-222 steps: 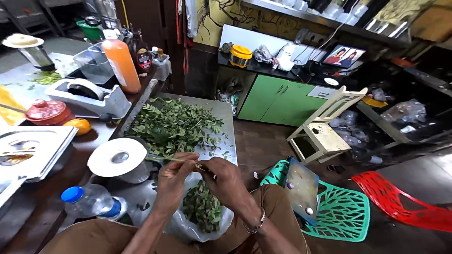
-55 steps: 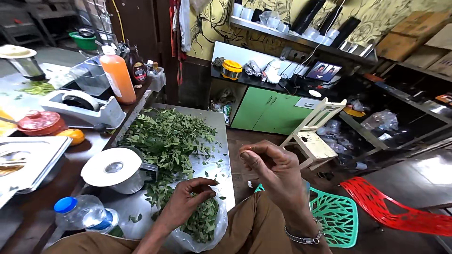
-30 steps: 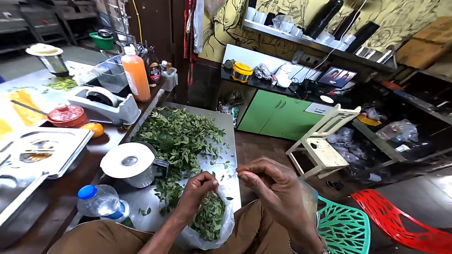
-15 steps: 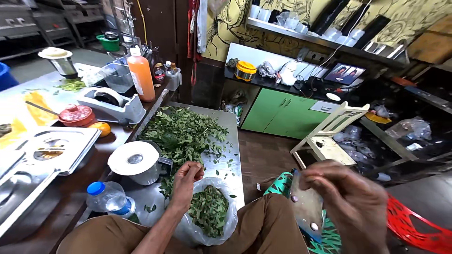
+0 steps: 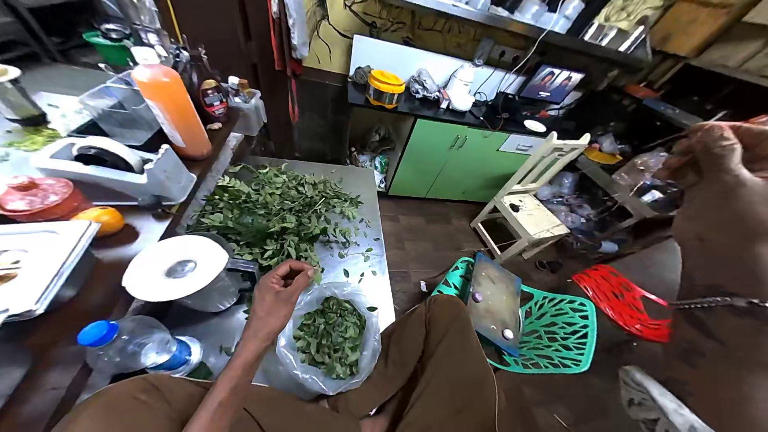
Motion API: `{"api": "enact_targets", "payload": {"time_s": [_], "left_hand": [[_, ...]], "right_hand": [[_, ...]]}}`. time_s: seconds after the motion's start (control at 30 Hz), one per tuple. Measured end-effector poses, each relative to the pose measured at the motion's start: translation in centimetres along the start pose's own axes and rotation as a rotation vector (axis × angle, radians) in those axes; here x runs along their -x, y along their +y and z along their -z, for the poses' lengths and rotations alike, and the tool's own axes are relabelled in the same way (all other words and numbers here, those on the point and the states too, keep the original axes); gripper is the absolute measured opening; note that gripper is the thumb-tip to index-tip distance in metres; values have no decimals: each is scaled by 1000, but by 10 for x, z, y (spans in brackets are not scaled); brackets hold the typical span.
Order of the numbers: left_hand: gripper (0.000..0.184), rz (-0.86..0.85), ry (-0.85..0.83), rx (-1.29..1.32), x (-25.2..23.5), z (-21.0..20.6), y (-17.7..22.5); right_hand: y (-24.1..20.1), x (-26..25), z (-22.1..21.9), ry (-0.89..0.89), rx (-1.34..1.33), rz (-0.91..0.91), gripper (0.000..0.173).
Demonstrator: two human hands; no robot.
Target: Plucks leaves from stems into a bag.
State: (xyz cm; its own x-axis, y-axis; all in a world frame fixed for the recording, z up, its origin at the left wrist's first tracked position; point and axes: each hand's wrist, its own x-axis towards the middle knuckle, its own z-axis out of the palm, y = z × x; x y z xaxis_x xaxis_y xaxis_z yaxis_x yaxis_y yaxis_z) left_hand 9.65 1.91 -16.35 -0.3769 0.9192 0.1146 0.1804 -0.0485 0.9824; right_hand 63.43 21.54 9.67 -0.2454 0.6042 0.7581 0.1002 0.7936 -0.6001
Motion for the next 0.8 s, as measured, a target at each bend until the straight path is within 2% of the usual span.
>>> {"api": "enact_targets", "payload": {"time_s": [0.03,0.07,0.17,0.27,0.4,0.47,0.53,0.7,0.8], "left_hand": [[10,1,-10,16,0,0,-1],[10,6,-21,37,0,-1,-1],[11,66,-35,166,1,-4,-3],[15,111,-41,307,0,-4,-5],[17,145,-29,390,-2,-2,-3],[18,152,-33,398,-3,-3,-4],[17,153,-38,404,-3,-6,-5],[13,115,-60,296,-1,-3,-2],[15,66,-105,177,-1,-4,-1]], "right_hand": [[-1,3,-5,150,152,-109,16],[4,4,-5,196,237,-163,16],[42,17,14,199,418,-192,22],[80,36,35,244,668,-315,37],[93,66,33,330,786,-503,44],[134,96,55,284,843,-519,48],[168,128,61,231,884,-548,44],[198,198,4,41,954,-681,22],[212,234,-24,-17,897,-778,16]]}}
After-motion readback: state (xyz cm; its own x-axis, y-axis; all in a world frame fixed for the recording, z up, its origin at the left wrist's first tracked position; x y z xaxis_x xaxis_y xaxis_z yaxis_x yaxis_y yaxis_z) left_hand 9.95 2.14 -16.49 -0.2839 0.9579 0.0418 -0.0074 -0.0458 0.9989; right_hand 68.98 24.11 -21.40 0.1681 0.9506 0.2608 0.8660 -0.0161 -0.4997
